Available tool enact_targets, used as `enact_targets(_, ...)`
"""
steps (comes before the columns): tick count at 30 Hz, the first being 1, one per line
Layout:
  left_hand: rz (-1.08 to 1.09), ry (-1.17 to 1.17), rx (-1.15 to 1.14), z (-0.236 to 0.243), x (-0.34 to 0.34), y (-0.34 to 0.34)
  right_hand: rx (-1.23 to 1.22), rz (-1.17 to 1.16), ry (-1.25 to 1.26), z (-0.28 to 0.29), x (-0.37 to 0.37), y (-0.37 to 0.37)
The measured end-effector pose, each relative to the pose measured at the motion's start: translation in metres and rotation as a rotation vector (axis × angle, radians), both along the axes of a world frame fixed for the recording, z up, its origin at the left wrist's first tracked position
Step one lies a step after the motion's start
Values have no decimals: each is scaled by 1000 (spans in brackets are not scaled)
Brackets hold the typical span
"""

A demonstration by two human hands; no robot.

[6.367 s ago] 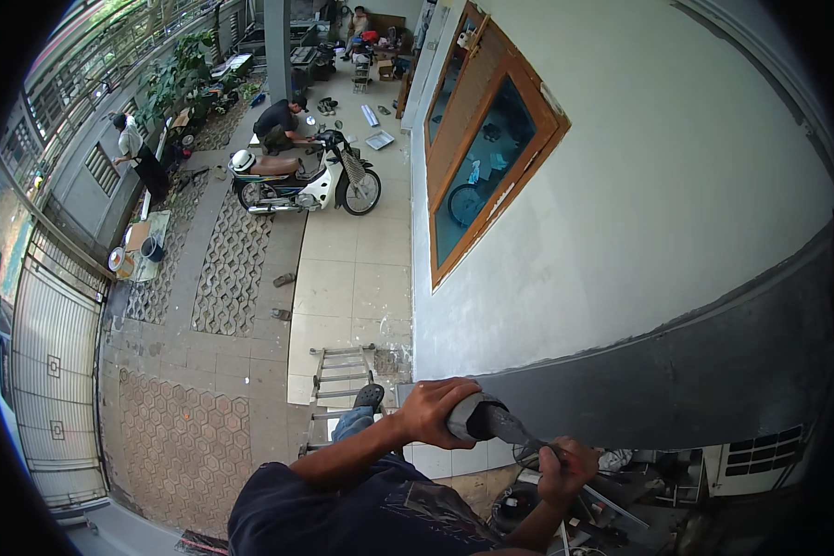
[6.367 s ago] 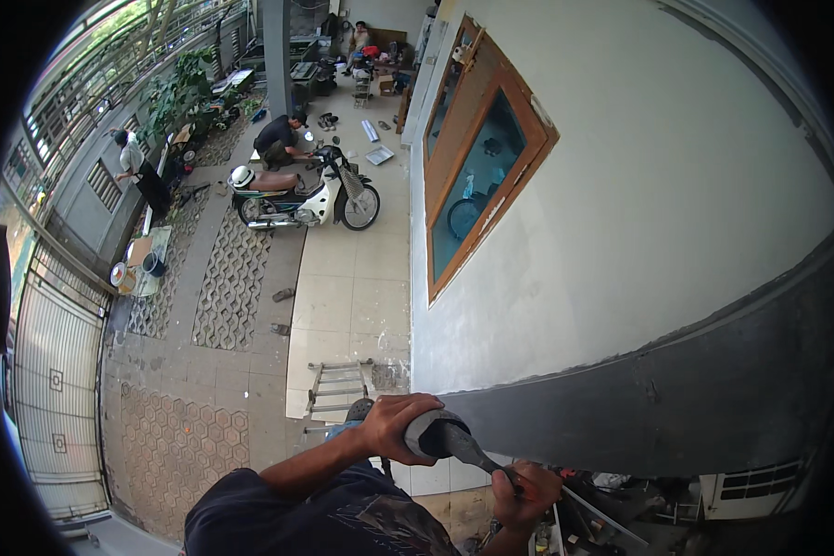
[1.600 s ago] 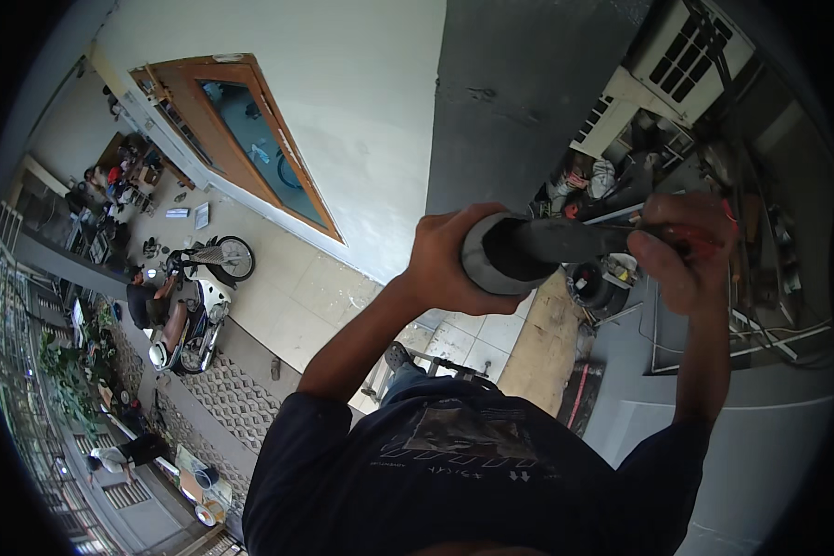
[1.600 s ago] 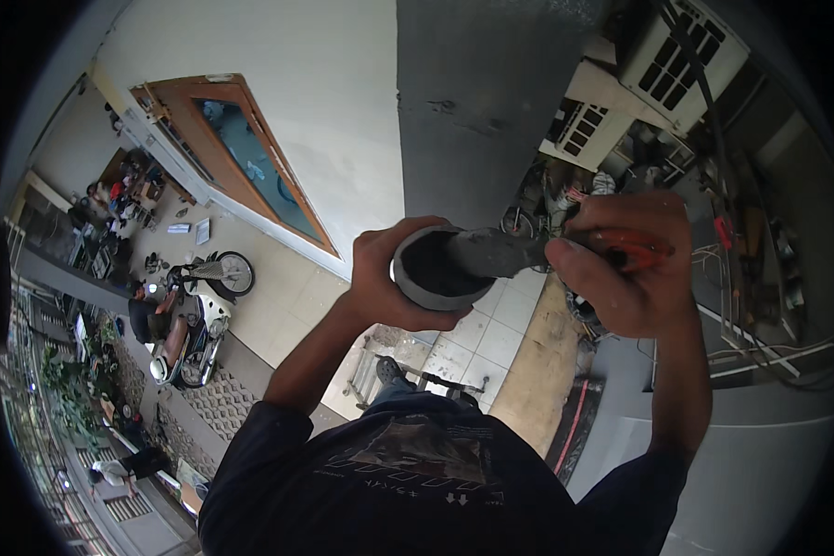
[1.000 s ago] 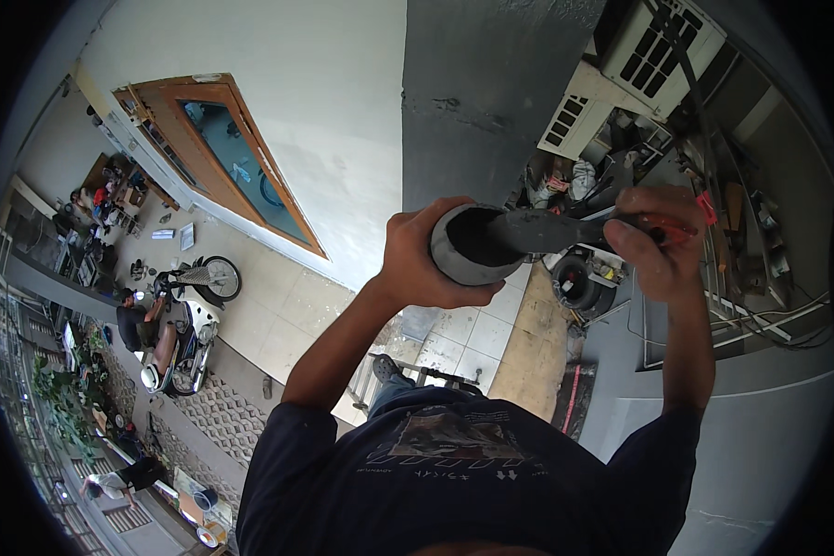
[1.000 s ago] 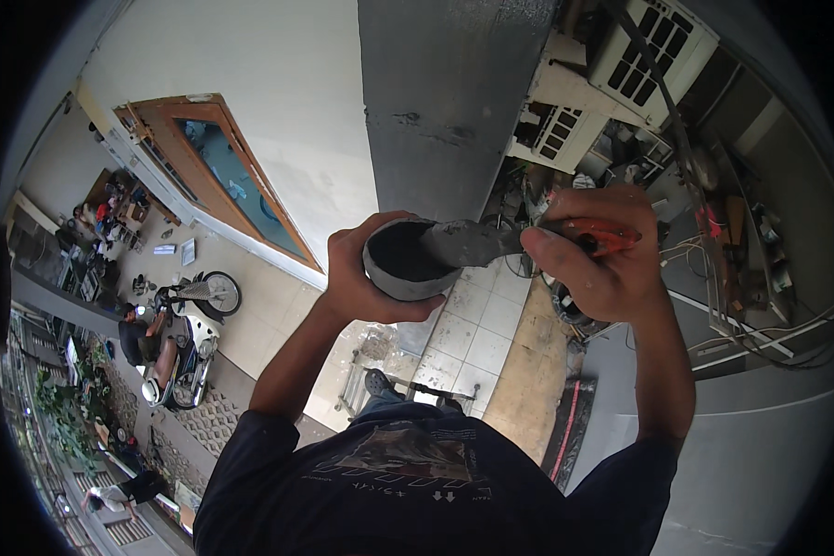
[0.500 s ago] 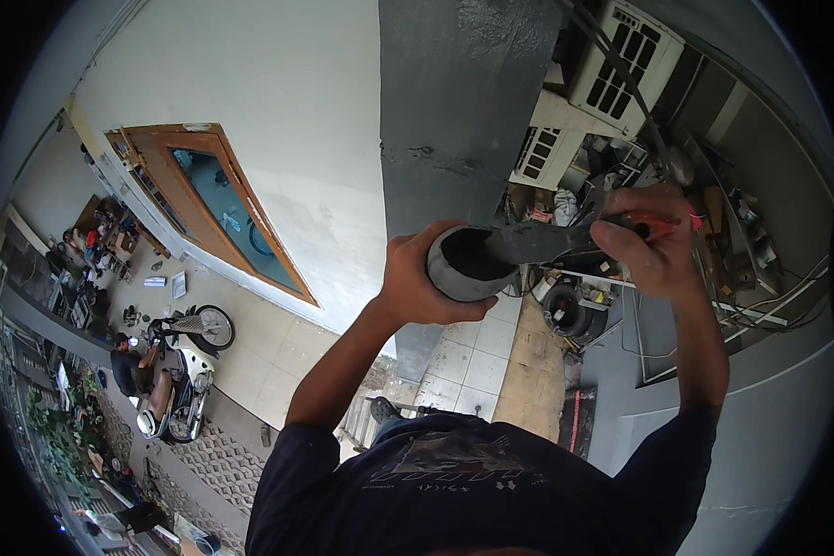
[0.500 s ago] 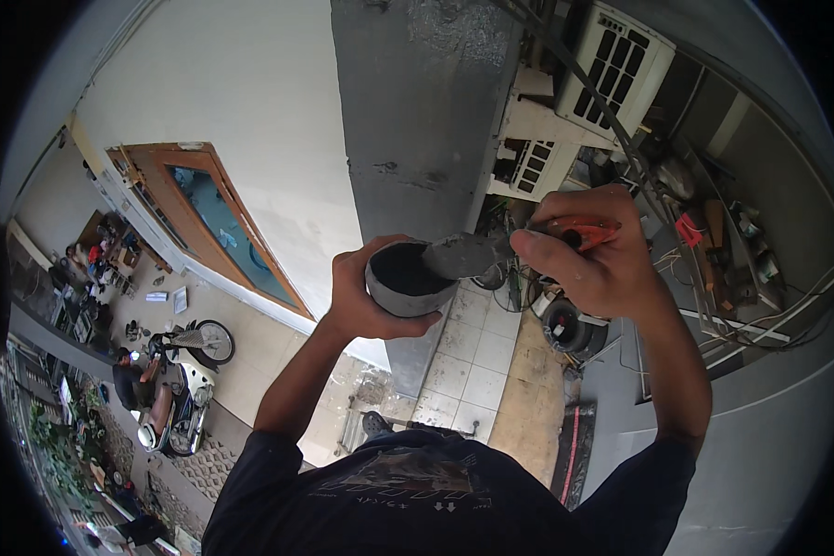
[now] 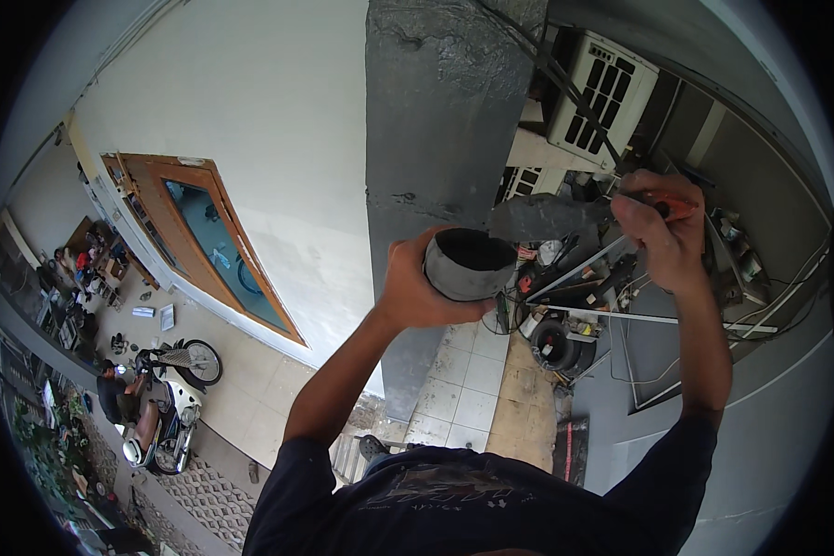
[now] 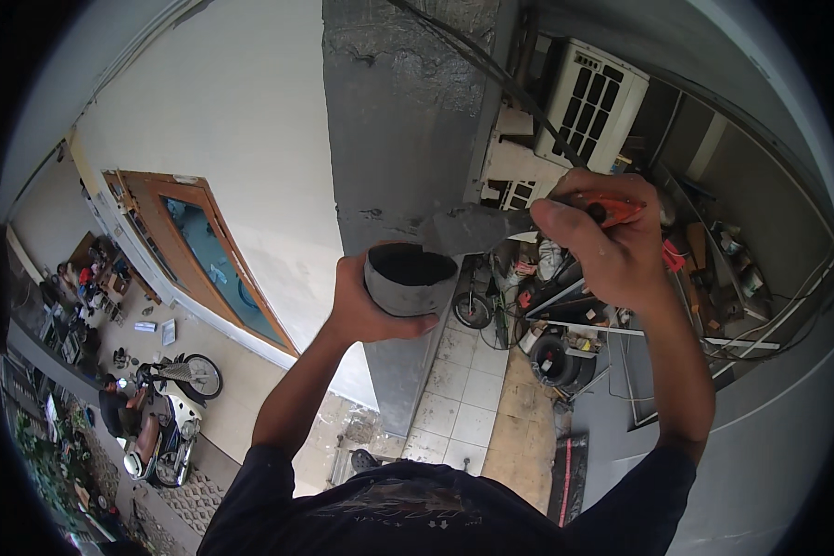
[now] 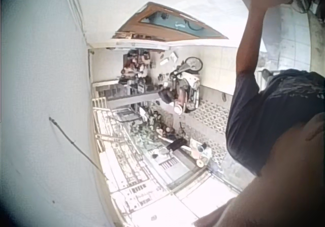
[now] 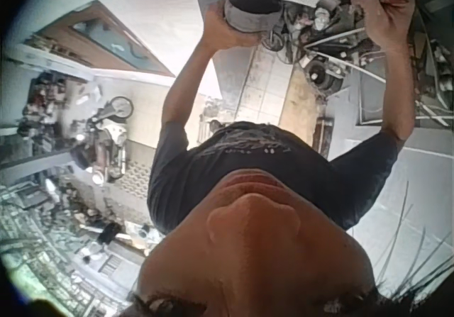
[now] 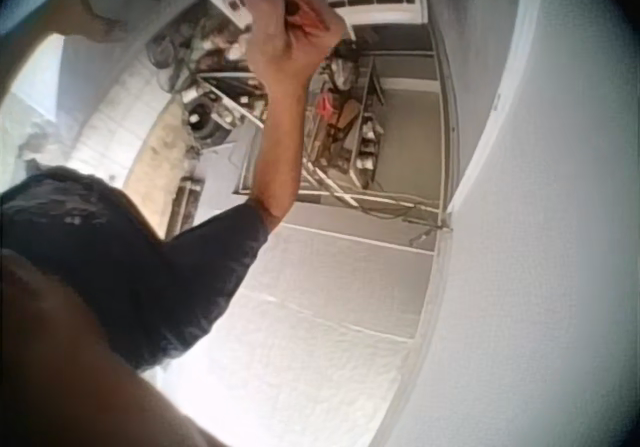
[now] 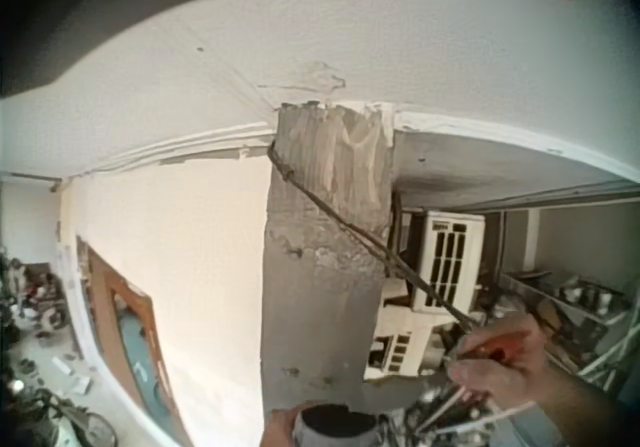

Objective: The person applies cement mixture to the corner of a wall pillar using a trowel.

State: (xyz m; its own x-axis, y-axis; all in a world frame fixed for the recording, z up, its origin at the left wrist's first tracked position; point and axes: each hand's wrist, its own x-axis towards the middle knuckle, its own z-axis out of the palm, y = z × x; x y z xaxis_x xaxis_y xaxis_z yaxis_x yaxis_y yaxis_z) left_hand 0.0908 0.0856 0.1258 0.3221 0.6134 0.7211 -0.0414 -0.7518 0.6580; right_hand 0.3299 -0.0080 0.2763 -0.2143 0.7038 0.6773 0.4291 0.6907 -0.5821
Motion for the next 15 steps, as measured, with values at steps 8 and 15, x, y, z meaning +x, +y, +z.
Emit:
enact_targets(8,-103,-42,-94,81,26,38,304,-185,276,67,11,38)
enact_targets(15,-181,-125,-215,122,26,62,524,-417,-314,164,15,95)
